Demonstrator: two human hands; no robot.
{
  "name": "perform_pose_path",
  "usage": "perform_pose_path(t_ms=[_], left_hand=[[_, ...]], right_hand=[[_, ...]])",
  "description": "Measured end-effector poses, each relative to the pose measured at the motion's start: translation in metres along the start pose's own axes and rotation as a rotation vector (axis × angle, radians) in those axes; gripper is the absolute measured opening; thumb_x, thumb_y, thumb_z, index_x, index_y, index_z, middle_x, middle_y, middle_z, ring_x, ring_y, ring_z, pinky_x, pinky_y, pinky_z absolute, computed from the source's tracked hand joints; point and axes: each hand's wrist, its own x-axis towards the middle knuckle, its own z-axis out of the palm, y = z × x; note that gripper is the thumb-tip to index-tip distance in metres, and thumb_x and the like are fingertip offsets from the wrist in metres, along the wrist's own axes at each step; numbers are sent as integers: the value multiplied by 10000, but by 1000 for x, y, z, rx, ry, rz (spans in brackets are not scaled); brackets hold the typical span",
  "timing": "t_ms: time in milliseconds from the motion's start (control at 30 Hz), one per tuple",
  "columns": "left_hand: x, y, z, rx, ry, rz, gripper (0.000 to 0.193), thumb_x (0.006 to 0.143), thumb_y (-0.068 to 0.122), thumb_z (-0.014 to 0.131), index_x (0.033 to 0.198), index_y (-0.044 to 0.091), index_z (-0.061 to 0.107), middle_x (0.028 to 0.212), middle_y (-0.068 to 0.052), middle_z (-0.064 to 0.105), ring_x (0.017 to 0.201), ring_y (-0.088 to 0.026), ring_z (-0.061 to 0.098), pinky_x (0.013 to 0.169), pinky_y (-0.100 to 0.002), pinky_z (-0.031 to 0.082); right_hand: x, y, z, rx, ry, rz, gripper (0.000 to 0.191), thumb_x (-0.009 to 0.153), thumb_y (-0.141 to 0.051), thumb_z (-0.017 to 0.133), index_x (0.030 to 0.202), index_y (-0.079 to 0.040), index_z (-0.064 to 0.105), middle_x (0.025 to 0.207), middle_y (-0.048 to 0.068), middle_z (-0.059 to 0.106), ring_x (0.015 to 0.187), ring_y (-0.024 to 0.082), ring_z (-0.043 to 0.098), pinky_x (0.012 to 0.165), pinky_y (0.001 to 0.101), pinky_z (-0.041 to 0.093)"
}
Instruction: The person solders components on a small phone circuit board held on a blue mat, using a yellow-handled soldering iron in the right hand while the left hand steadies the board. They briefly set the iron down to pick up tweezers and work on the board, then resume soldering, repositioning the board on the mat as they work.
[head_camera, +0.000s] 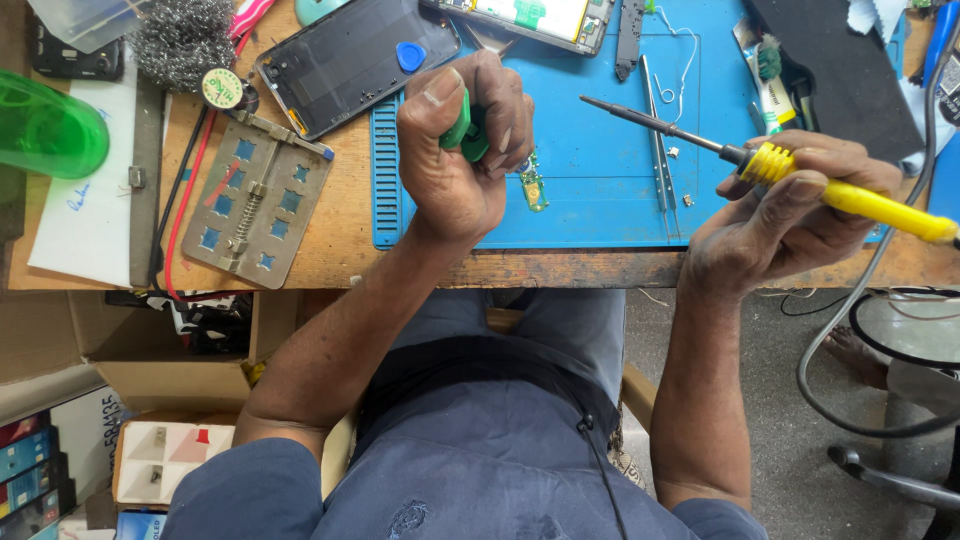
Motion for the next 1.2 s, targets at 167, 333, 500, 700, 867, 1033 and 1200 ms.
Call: perform_pose_path(t_ms=[167, 333, 500, 700, 867, 1033, 1200], left_hand=[[-4, 0, 1, 4, 1, -19, 557, 1048, 466, 477, 705, 32, 415, 573, -43, 319, 460, -120, 282, 427, -302, 223], [0, 6, 3, 2, -16, 51, 572, 1061, 501, 455, 731, 35, 432, 569, -53, 340, 440, -132, 288, 411, -311, 236], [13, 45, -4, -95, -88, 205, 549, 1088, 549, 390, 892, 47, 494, 700, -57, 429, 567, -130, 388, 548, -294, 347], [39, 109, -14, 388, -195, 112, 335, 1061, 139, 613, 1350, 61, 463, 1146, -96, 530, 985, -166, 561, 917, -348, 491], [33, 119, -7, 1436, -549, -114, 399, 966, -84, 541, 1352, 16, 540, 1184, -161, 554, 965, -290, 638, 860, -475, 533], [19, 84, -10, 1827, -590, -143, 387, 938, -80, 569, 1321, -35, 598, 1172, -203, 534, 1015, -345, 628, 853, -473, 566], [8, 75, -25, 1971, -691, 267, 403, 949, -31, 662, 1336, 82, 674, 1156, -98, 599, 1109, -254, 565, 931, -430, 505]], right_hand=[[0, -2, 2, -8, 0, -6, 322, 1150, -349, 642, 1182, -49, 528, 998, 158, 629, 709, 188, 628, 465, 234, 461], [0, -3, 2, 6, -2, -1, 336, 1145, -365, 644, 1179, -53, 525, 990, 155, 631, 678, 169, 603, 470, 234, 443], [5, -19, 9, -2, 19, 9, 361, 1147, -388, 647, 1160, -46, 531, 970, 140, 622, 673, 162, 577, 494, 244, 435], [10, -44, 16, -11, 58, 30, 386, 1170, -402, 652, 1148, -42, 516, 965, 125, 603, 671, 146, 567, 508, 245, 447], [8, -52, 19, 51, 85, 30, 391, 1168, -384, 665, 1108, -25, 523, 947, 125, 595, 662, 153, 547, 520, 252, 449], [3, -74, 15, 74, 78, 75, 354, 1179, -337, 670, 1154, -7, 547, 994, 159, 670, 704, 163, 599, 585, 266, 512], [-9, -112, 11, -119, -161, 196, 276, 1181, -214, 687, 1222, 39, 587, 1058, 153, 691, 890, 172, 718, 768, 293, 636]])
